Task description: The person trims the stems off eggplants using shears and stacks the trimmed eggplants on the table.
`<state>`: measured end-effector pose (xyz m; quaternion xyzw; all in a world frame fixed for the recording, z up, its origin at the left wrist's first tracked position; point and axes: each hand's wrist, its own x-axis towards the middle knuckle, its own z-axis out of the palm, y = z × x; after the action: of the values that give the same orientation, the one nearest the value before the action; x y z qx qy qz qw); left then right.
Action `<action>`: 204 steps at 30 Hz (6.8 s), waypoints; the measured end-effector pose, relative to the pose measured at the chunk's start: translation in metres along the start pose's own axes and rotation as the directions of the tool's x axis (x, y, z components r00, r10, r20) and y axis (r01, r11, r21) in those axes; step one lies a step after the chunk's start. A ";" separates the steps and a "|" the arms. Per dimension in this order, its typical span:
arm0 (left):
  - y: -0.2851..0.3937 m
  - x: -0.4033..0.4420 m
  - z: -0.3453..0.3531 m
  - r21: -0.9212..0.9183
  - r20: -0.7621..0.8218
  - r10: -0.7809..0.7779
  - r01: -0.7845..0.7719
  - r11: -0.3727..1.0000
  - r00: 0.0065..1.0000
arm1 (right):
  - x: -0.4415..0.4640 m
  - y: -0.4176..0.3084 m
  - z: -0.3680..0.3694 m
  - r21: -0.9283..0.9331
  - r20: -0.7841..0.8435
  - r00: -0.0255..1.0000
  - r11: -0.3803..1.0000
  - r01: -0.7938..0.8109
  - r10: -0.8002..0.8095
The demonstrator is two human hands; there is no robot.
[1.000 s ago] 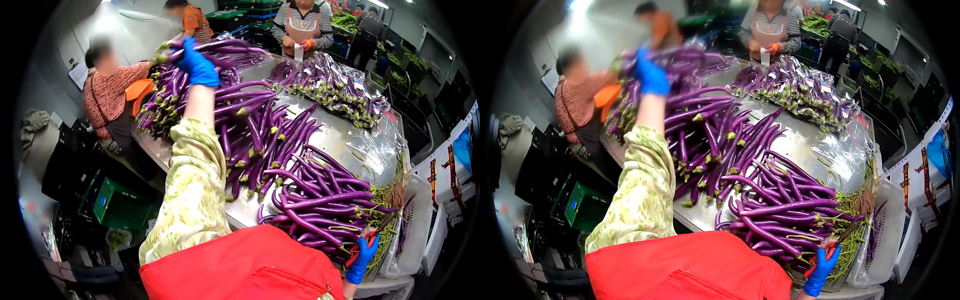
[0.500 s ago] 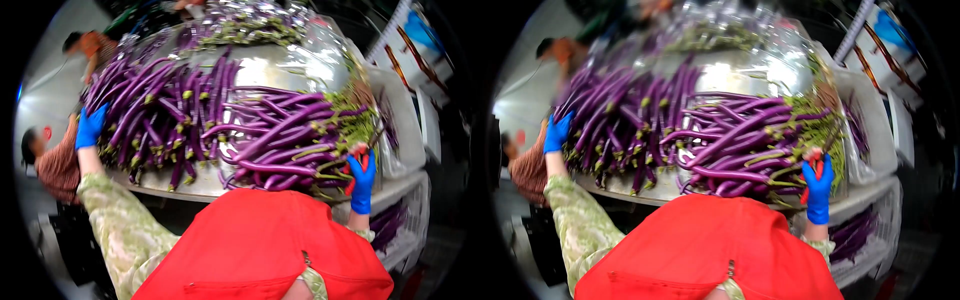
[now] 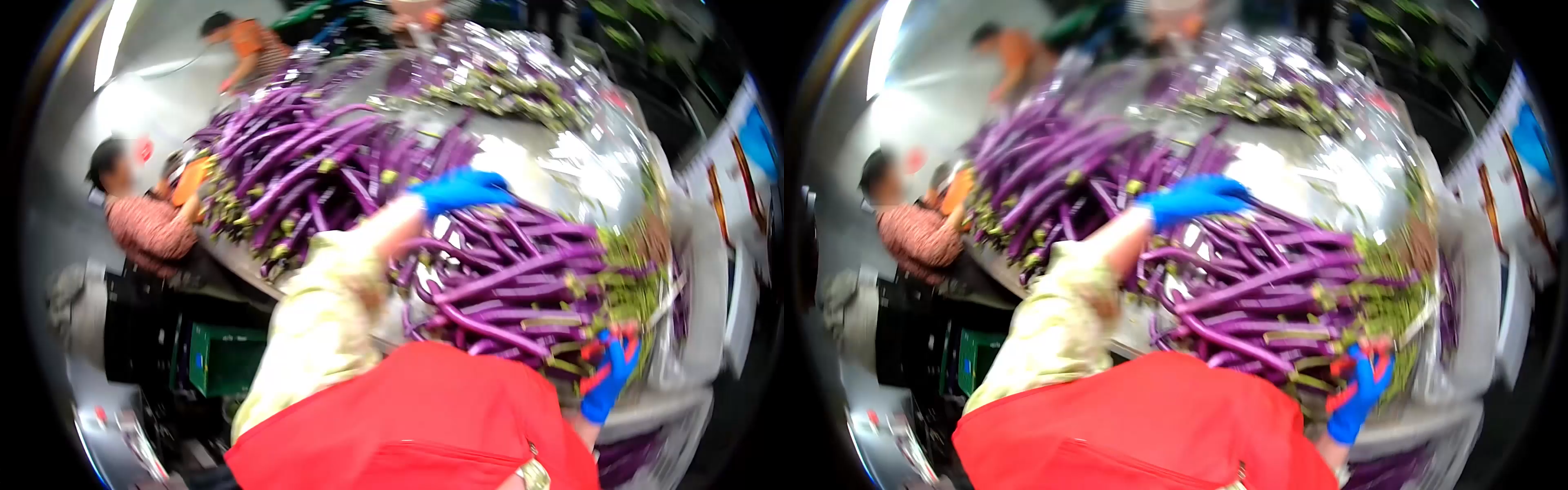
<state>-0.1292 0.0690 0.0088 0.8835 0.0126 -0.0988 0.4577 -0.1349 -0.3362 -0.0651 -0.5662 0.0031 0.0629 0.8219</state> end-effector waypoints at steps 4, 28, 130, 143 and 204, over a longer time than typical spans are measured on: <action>-0.059 0.123 0.078 0.173 -0.037 0.064 -0.056 0.983 0.997 | -0.005 -0.012 0.008 -0.072 -0.012 1.000 0.997 0.001 -0.001; -0.070 0.165 0.116 -0.087 0.658 -0.197 0.333 0.939 0.727 | 0.019 0.007 -0.004 -0.229 -0.064 0.987 0.960 -0.161 0.150; 0.079 -0.069 0.108 0.311 0.152 0.116 -0.159 0.937 0.982 | -0.032 -0.026 -0.003 -0.687 0.334 0.870 0.538 0.489 -0.363; 0.083 -0.071 0.110 0.298 0.146 0.156 -0.194 0.935 0.977 | -0.023 -0.033 0.009 -0.701 0.301 0.911 0.582 0.412 -0.282; 0.073 -0.105 0.088 -0.785 0.041 0.150 -0.061 0.617 0.988 | 0.013 -0.023 0.134 0.242 0.391 0.920 0.965 -0.100 -0.003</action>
<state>-0.2382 -0.0374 0.0375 0.5904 -0.0213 -0.1015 0.8004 -0.1281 -0.2182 0.0030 -0.4306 -0.1373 0.1934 0.8708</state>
